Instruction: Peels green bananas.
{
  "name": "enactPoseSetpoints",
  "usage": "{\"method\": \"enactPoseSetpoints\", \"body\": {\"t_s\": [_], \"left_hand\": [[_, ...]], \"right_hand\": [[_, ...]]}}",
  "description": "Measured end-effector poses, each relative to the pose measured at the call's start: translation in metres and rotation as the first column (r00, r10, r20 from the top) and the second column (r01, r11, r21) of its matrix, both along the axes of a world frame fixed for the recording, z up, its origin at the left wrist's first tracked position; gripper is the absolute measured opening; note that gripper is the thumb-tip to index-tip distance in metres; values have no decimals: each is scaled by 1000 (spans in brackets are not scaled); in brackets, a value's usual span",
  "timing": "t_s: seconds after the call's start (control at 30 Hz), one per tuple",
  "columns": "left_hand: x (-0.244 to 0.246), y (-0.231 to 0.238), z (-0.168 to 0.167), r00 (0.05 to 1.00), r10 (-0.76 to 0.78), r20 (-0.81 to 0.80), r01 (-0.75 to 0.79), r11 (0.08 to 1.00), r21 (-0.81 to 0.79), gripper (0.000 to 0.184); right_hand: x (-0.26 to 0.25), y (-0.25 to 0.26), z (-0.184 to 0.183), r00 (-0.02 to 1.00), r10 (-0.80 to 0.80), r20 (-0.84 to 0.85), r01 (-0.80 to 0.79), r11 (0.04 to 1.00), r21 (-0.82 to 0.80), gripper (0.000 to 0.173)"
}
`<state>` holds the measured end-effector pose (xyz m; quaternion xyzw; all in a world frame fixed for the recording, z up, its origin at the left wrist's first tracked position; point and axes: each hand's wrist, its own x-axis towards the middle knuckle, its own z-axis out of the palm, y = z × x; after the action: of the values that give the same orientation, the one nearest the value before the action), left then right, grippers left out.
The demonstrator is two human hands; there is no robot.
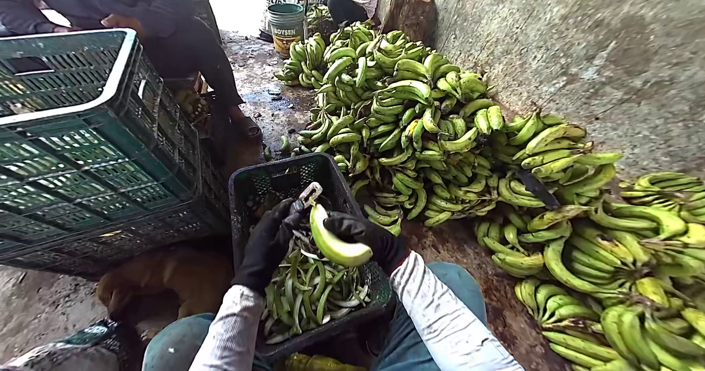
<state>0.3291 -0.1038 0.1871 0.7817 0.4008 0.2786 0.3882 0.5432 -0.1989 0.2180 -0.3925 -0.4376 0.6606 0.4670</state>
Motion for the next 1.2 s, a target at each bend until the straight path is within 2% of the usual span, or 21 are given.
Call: {"method": "enactPoseSetpoints", "body": {"t_s": [0.03, 0.1, 0.13, 0.2, 0.23, 0.3, 0.33, 0.37, 0.43, 0.47, 0.5, 0.57, 0.63, 0.7, 0.77, 0.83, 0.9, 0.97, 1.0, 1.1, 1.2], "left_hand": [[-2, 1, -1, 1000, 16, 21, -15, 999, -41, 58], [-3, -6, 4, 998, -20, 64, 21, 1000, -18, 59], [-2, -12, 6, 996, -65, 66, 63, 997, 37, 57], [2, -25, 7, 993, -114, -22, 116, 973, 198, 56], [5, -30, 8, 990, -119, -73, 134, 955, 264, 55], [11, -34, 6, 986, -120, -113, 151, 930, 336, 55], [12, -34, 6, 985, -123, -122, 157, 932, 327, 55], [13, -33, 5, 984, -124, -127, 158, 937, 310, 55], [12, -26, 5, 988, -102, -117, 130, 953, 273, 54], [10, -22, 5, 991, -87, -105, 110, 965, 237, 54], [8, -18, 5, 993, -77, -85, 92, 977, 191, 54], [2, -9, 4, 996, -65, -64, 70, 995, 73, 54], [-3, -1, 5, 992, -32, -123, 22, 996, -83, 54], [-6, 4, 6, 979, -3, -202, -34, 983, -178, 52], [-2, 1, 8, 987, 28, -157, -59, 979, -196, 54], [5, -9, 9, 1000, 20, -3, -21, 990, -137, 55], [14, -24, 6, 986, -60, 155, 64, 998, -23, 58], [26, -34, -3, 967, -143, 212, 104, 978, 183, 61], [32, -38, -9, 965, -156, 209, 89, 951, 296, 61], [45, -44, -21, 980, -107, 168, 6, 857, 516, 57], [50, -46, -25, 986, -45, 162, -60, 807, 587, 51]], "right_hand": [[-3, 1, -1, 1000, -1, 23, 1, 1000, -9, 44], [-1, 7, -17, 985, -162, 57, 158, 986, 57, 43], [1, 10, -23, 949, -291, 123, 276, 952, 130, 36], [9, 14, -28, 808, -510, 295, 430, 853, 296, 32], [11, 17, -26, 769, -579, 270, 510, 811, 287, 31], [12, 22, -23, 777, -624, 83, 611, 780, 135, 35], [14, 20, -24, 788, -605, 110, 586, 793, 165, 34], [17, 16, -26, 784, -575, 232, 513, 812, 279, 32], [22, 9, -25, 735, -513, 442, 290, 829, 479, 32], [23, 6, -22, 779, -429, 457, 195, 859, 473, 33], [22, 3, -19, 841, -328, 430, 126, 892, 434, 34], [15, 0, -10, 979, -47, 196, 15, 987, 161, 35], [9, -2, -3, 987, 118, 109, -116, 993, -24, 48], [6, -2, -2, 989, 97, 107, -91, 994, -67, 58], [5, 3, -8, 994, -111, -3, 110, 990, -85, 47], [5, 12, -14, 907, -353, -230, 333, 935, -120, 31], [6, 18, -18, 756, -543, -367, 525, 837, -156, 36], [7, 20, -20, 602, -657, -455, 660, 729, -180, 39], [8, 21, -21, 534, -655, -534, 670, 713, -205, 42], [11, 23, -30, 352, -512, -784, 555, 788, -266, 49], [7, 22, -31, 280, -536, -797, 591, 750, -297, 47]]}}
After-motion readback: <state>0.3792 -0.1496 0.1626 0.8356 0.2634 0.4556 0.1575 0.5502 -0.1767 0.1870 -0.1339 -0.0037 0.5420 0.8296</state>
